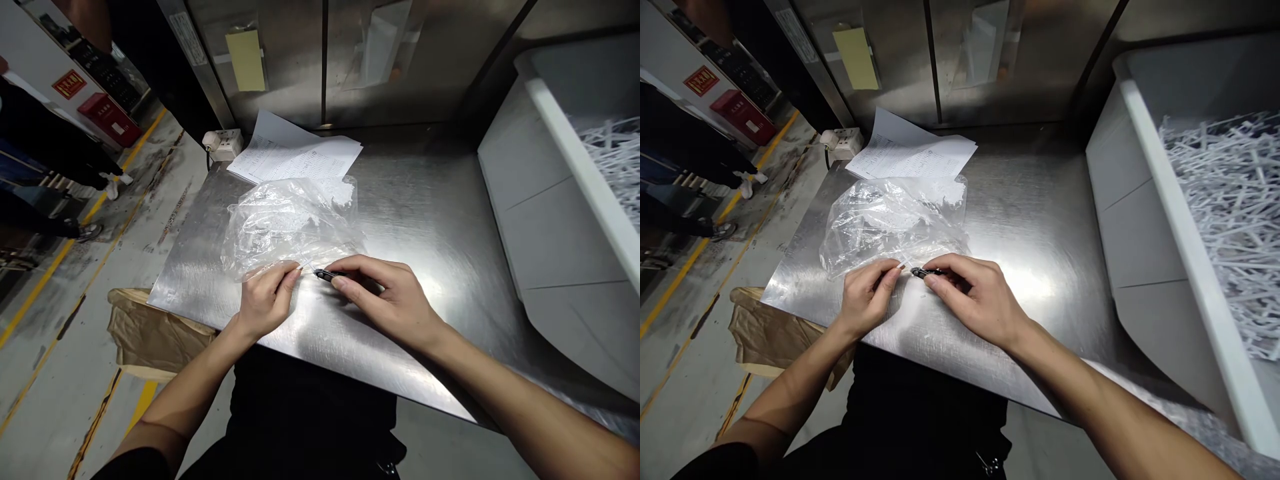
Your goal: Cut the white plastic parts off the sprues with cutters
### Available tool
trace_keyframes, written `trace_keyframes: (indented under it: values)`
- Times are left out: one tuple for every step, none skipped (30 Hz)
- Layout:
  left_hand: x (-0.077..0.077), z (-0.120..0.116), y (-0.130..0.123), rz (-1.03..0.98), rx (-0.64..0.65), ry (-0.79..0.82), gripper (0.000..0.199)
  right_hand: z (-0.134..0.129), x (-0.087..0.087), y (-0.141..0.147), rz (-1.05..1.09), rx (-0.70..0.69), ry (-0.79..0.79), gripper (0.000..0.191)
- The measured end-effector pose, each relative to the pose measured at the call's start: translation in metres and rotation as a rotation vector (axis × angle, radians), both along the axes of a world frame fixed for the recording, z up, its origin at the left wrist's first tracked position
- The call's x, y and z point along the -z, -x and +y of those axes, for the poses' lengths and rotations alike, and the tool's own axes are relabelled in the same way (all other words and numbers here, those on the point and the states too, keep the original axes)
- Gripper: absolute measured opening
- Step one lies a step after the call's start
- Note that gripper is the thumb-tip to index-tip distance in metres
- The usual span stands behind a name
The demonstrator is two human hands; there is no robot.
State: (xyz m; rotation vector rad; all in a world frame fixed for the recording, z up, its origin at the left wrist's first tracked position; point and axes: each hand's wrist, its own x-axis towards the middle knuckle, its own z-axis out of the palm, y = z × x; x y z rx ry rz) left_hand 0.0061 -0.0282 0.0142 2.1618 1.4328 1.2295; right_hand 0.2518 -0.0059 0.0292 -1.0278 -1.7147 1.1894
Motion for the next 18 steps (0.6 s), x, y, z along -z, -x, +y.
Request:
trace_keyframes:
  values:
    - [0.0009,-0.0001,-0.0001,0.003,-0.002,-0.007,0.017,0.0001,0.0005,-0.0001,0.000,-0.001,0.001,0.017]
    - [0.0018,-0.0001,-0.0002,0.006,-0.005,-0.014,0.018,0.0000,0.0011,0.0000,0.000,0.000,0.004,0.018]
    - [0.0026,-0.0002,-0.0003,0.010,-0.008,-0.019,0.018,-0.0001,0.0020,0.0002,-0.001,0.004,0.012,0.018]
    - [0.0033,-0.0003,-0.0004,0.014,-0.011,-0.019,0.018,-0.0003,0.0029,0.0007,-0.001,0.011,0.025,0.019]
    - [0.0037,-0.0002,-0.0005,0.019,-0.013,-0.015,0.018,-0.0006,0.0038,0.0015,0.002,0.019,0.042,0.020]
    - [0.0038,-0.0002,-0.0005,0.024,-0.015,-0.006,0.018,-0.0008,0.0045,0.0025,0.009,0.025,0.064,0.021]
    - [0.0038,0.0000,-0.0004,0.031,-0.016,0.005,0.018,-0.0010,0.0051,0.0037,0.018,0.030,0.089,0.022]
    - [0.0037,0.0002,-0.0002,0.039,-0.015,0.016,0.019,-0.0011,0.0055,0.0050,0.029,0.033,0.114,0.023]
    - [0.0035,0.0004,0.0000,0.048,-0.014,0.026,0.019,-0.0011,0.0057,0.0062,0.040,0.034,0.140,0.024]
    - [0.0034,0.0007,0.0003,0.057,-0.013,0.035,0.019,-0.0011,0.0058,0.0073,0.051,0.035,0.164,0.024]
    - [0.0035,0.0009,0.0006,0.065,-0.013,0.042,0.019,-0.0011,0.0059,0.0081,0.062,0.038,0.189,0.024]
    - [0.0036,0.0011,0.0008,0.072,-0.014,0.047,0.020,-0.0011,0.0062,0.0087,0.075,0.041,0.215,0.025]
    - [0.0038,0.0012,0.0009,0.076,-0.015,0.052,0.020,-0.0010,0.0065,0.0090,0.090,0.044,0.240,0.026]
    - [0.0040,0.0013,0.0008,0.078,-0.016,0.060,0.020,-0.0009,0.0070,0.0091,0.104,0.045,0.265,0.026]
    - [0.0041,0.0012,0.0007,0.079,-0.016,0.070,0.020,-0.0008,0.0077,0.0090,0.117,0.046,0.287,0.027]
    - [0.0040,0.0010,0.0004,0.078,-0.017,0.083,0.021,-0.0006,0.0085,0.0089,0.128,0.044,0.305,0.028]
    - [0.0039,0.0007,0.0001,0.075,-0.019,0.097,0.021,-0.0005,0.0092,0.0088,0.136,0.041,0.321,0.029]
    - [0.0036,0.0004,-0.0002,0.071,-0.021,0.113,0.021,-0.0005,0.0099,0.0087,0.145,0.038,0.338,0.029]
